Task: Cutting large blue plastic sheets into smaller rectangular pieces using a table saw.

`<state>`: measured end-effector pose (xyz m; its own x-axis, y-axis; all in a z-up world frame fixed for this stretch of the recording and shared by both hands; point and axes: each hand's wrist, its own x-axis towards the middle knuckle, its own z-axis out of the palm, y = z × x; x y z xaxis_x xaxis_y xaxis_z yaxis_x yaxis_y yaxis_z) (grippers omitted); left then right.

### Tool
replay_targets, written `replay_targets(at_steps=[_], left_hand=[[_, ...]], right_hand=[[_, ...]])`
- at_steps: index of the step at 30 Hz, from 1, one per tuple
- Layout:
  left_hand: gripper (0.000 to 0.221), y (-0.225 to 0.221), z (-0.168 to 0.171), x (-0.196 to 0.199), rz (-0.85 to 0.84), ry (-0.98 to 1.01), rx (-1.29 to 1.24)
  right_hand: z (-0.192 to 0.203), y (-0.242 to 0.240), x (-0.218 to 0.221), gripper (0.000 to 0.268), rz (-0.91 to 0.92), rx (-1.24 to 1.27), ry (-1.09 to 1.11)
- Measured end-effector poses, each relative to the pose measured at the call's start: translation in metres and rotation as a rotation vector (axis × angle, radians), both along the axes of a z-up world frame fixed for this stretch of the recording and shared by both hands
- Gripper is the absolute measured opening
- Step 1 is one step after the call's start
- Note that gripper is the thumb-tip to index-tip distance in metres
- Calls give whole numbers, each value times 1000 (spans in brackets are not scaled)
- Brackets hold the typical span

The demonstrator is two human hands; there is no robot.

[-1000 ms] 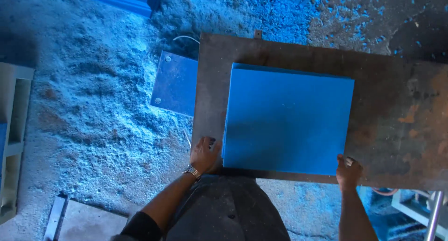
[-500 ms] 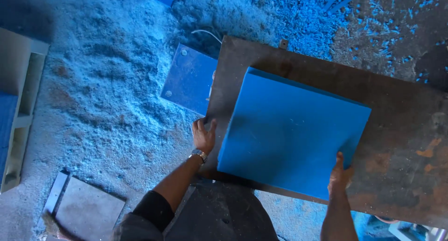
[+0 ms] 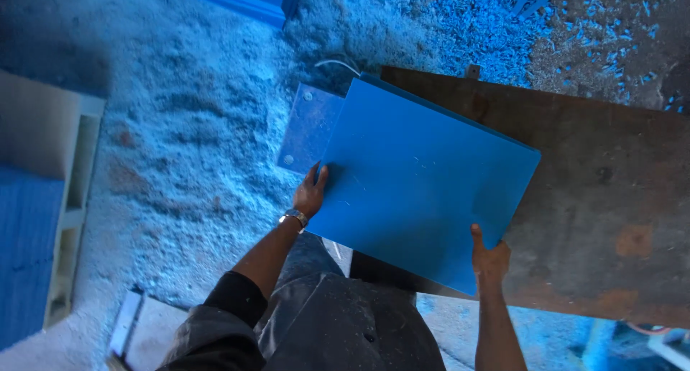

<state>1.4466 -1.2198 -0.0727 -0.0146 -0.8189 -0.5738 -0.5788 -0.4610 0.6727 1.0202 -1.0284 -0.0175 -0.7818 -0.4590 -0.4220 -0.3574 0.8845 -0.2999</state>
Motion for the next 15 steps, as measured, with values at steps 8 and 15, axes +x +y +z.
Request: replay_targets(at_steps=[8,15], left_hand=[[72,-35,9,16,-85,70,82],[76,-40,7,10,-75,131,63]], right_hand=[[-62,1,-2,126,-38,169,135],[-63,-5,-12,128,-120,150,19]])
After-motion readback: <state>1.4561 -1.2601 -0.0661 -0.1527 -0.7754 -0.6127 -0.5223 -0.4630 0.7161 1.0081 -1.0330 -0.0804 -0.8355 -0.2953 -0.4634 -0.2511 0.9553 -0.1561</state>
